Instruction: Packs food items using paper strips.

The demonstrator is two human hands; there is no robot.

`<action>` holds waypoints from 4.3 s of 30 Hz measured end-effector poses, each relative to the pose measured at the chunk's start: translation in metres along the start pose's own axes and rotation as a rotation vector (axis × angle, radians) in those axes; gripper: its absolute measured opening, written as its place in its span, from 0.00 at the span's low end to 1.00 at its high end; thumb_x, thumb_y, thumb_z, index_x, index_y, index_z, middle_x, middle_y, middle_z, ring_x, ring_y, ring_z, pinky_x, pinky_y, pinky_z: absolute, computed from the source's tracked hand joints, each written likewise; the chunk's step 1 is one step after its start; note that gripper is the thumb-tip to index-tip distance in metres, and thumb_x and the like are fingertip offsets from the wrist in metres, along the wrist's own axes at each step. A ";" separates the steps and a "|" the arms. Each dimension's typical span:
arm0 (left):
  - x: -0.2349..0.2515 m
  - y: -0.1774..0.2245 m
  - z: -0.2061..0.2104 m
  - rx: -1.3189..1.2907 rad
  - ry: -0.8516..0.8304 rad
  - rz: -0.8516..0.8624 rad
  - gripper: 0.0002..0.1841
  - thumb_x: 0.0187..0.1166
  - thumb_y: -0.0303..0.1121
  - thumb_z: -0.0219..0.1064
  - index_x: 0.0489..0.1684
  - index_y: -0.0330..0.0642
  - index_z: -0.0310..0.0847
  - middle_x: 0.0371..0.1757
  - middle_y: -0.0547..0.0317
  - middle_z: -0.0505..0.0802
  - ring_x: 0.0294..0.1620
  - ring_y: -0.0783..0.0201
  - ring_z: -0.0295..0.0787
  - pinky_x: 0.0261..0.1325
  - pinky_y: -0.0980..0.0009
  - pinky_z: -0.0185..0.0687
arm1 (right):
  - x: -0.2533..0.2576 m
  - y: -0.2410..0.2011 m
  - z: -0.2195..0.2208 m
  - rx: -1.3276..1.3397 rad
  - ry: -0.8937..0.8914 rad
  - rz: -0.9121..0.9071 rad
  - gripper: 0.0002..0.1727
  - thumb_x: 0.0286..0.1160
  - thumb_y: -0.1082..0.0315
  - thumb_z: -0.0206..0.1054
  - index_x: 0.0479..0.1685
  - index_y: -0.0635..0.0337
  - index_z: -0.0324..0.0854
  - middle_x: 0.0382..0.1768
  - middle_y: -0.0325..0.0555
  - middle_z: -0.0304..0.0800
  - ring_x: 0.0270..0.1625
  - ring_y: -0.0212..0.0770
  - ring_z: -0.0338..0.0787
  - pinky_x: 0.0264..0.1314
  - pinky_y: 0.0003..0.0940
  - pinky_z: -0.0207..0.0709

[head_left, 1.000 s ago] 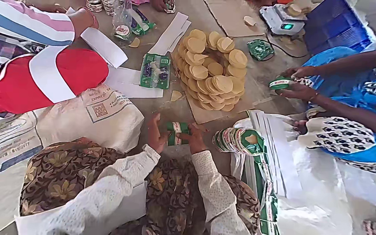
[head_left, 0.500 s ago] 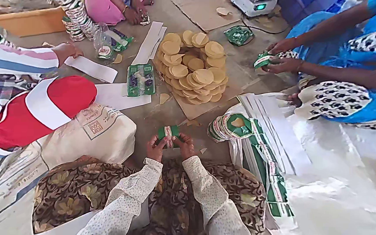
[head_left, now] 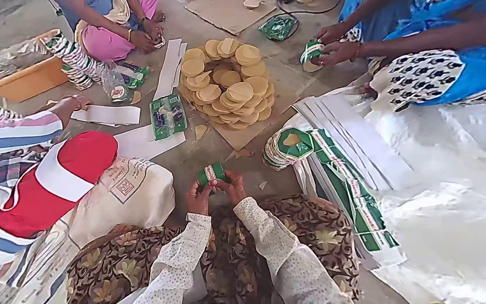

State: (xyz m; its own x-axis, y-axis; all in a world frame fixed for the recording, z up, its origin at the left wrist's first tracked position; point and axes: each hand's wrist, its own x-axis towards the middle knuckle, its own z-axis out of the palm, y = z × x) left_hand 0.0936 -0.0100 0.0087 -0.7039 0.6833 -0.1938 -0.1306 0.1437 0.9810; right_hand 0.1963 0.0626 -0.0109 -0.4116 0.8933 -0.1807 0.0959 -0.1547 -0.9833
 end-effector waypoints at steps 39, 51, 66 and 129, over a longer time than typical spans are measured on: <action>0.001 0.000 -0.012 0.751 -0.149 0.384 0.25 0.74 0.49 0.70 0.45 0.29 0.90 0.47 0.38 0.94 0.59 0.36 0.86 0.74 0.28 0.57 | 0.008 0.013 -0.001 -0.047 -0.093 0.166 0.05 0.73 0.78 0.68 0.42 0.73 0.83 0.37 0.48 0.87 0.40 0.34 0.85 0.51 0.34 0.79; 0.000 0.041 -0.021 0.333 -0.145 0.026 0.19 0.75 0.26 0.73 0.60 0.23 0.82 0.54 0.36 0.92 0.58 0.54 0.89 0.68 0.59 0.80 | -0.038 -0.068 -0.003 -0.687 0.230 -0.069 0.27 0.74 0.63 0.70 0.69 0.73 0.77 0.64 0.69 0.84 0.69 0.65 0.84 0.70 0.57 0.76; -0.064 0.046 -0.085 -0.935 -0.475 -0.034 0.27 0.47 0.52 0.89 0.46 0.52 0.92 0.44 0.62 0.98 0.48 0.68 0.96 0.56 0.64 0.92 | -0.106 -0.174 0.018 0.530 -0.396 0.118 0.06 0.72 0.81 0.67 0.36 0.60 0.86 0.32 0.39 0.95 0.36 0.30 0.93 0.45 0.27 0.88; -0.110 0.150 -0.094 -0.625 -0.136 0.021 0.18 0.59 0.13 0.72 0.50 0.31 0.83 0.42 0.59 0.96 0.45 0.69 0.94 0.52 0.72 0.92 | -0.110 -0.188 0.039 -0.430 0.262 -1.039 0.10 0.67 0.67 0.75 0.36 0.68 0.89 0.38 0.48 0.93 0.42 0.29 0.90 0.50 0.17 0.83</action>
State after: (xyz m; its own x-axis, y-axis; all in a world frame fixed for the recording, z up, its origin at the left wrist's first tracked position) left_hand 0.0860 -0.1310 0.1788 -0.6212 0.7722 -0.1337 -0.5290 -0.2873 0.7985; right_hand 0.1884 -0.0235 0.1927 -0.2770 0.5735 0.7709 0.1427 0.8180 -0.5573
